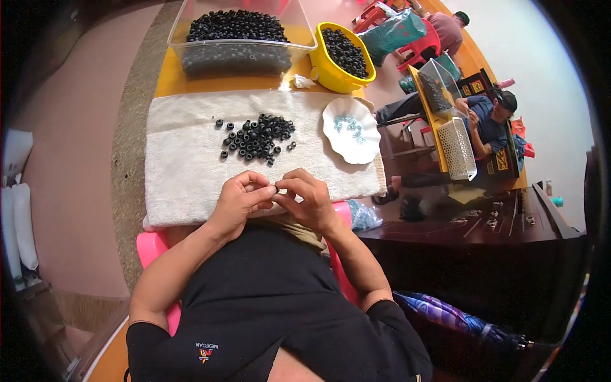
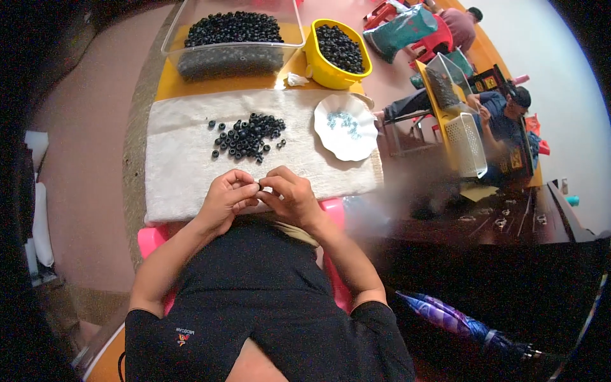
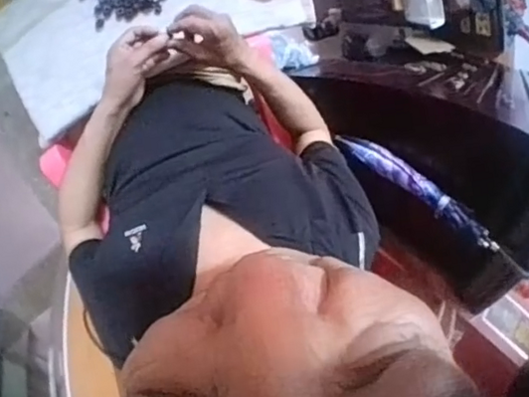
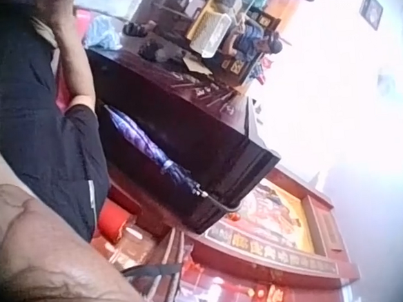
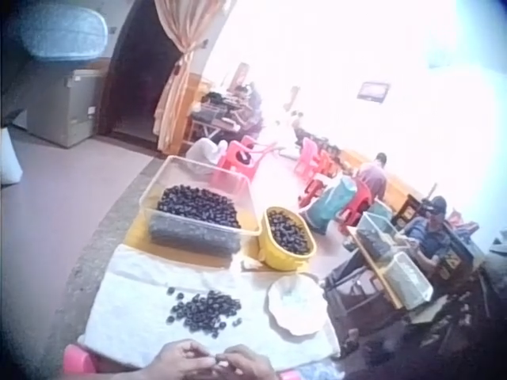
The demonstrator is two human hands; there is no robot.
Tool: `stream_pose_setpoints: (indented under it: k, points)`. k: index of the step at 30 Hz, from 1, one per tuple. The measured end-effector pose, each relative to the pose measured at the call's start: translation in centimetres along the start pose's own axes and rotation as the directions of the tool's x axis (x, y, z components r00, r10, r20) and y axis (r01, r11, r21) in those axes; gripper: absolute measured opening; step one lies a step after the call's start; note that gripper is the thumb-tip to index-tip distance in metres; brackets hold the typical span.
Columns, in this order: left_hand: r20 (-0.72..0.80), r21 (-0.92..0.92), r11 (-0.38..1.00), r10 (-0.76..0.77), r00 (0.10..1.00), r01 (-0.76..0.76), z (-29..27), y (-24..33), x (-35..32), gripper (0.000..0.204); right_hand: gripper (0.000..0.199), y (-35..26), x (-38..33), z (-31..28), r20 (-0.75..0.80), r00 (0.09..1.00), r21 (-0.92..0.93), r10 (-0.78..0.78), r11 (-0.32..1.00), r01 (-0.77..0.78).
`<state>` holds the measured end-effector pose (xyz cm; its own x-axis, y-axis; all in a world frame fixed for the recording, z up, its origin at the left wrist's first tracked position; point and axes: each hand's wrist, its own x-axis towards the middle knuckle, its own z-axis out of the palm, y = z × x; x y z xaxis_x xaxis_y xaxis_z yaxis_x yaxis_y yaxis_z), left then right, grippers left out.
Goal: Manually inspecting and sorting small black rubber gaskets or seals on a towel and placing them into sorting containers.
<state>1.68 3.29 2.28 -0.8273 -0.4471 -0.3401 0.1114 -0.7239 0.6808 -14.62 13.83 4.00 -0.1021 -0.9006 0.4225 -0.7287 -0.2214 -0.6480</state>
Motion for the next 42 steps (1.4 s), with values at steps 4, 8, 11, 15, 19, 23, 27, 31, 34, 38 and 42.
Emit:
stream_pose_setpoints:
  k: [4, 8, 11, 15, 19, 23, 27, 31, 34, 38, 42]
  points:
    - [0.024, 0.003, 1.0, 0.007, 1.0, -0.007, -0.3, -0.2, 0.1, 0.015, 0.028, -0.7, 0.4, -0.5, 0.058, 0.998, 0.027, 0.013, 1.0, -0.015]
    - [0.025, 0.018, 1.0, -0.002, 1.0, 0.002, -0.1, 0.0, 0.1, 0.015, 0.03, -0.2, 0.3, -0.3, 0.05, 0.998, 0.067, -0.036, 0.997, 0.033]
    - [0.035, 0.001, 1.0, -0.012, 0.999, 0.012, -0.3, -0.1, 0.1, 0.015, 0.029, -0.3, 0.4, -0.3, 0.038, 0.998, 0.043, -0.054, 0.998, 0.052]
    - [0.049, -0.015, 1.0, -0.009, 0.999, 0.01, -0.1, 0.0, 0.0, 0.017, 0.029, -0.4, 0.1, -0.4, 0.096, 0.995, 0.093, 0.024, 0.995, -0.033]
    - [0.071, -0.015, 0.999, -0.03, 0.997, 0.031, 0.1, 0.2, -0.1, 0.019, 0.029, -0.4, 0.3, -0.7, 0.107, 0.994, 0.128, 0.0, 0.992, -0.014]
    - [0.087, -0.009, 1.0, -0.022, 0.996, 0.022, -0.2, -0.2, 0.0, 0.019, 0.031, -0.7, 0.9, -1.3, 0.168, 0.986, 0.2, 0.005, 0.979, -0.039]
    - [0.067, -0.006, 1.0, -0.025, 0.997, 0.026, -0.1, -0.1, 0.0, 0.02, 0.032, -0.4, 0.4, -0.7, 0.122, 0.993, 0.185, 0.008, 0.982, -0.031]
    - [0.078, -0.025, 0.999, -0.022, 0.997, 0.024, 0.0, 0.1, 0.0, 0.021, 0.033, -0.3, -0.1, -0.1, 0.06, 0.997, 0.124, 0.037, 0.991, -0.045]
    - [0.085, -0.017, 1.0, -0.021, 0.996, 0.023, -0.1, -0.1, 0.0, 0.021, 0.033, -0.5, 0.5, -0.7, 0.123, 0.992, 0.141, 0.0, 0.99, -0.017]
    - [0.08, 0.011, 1.0, -0.029, 0.996, 0.028, -0.1, -0.1, 0.0, 0.02, 0.034, -0.9, 0.8, -1.7, 0.21, 0.977, 0.159, 0.031, 0.985, -0.066]
    - [0.074, 0.009, 1.0, -0.03, 0.997, 0.029, 0.0, -0.2, 0.0, 0.02, 0.035, -0.7, 0.6, -1.5, 0.212, 0.976, 0.139, 0.043, 0.988, -0.074]
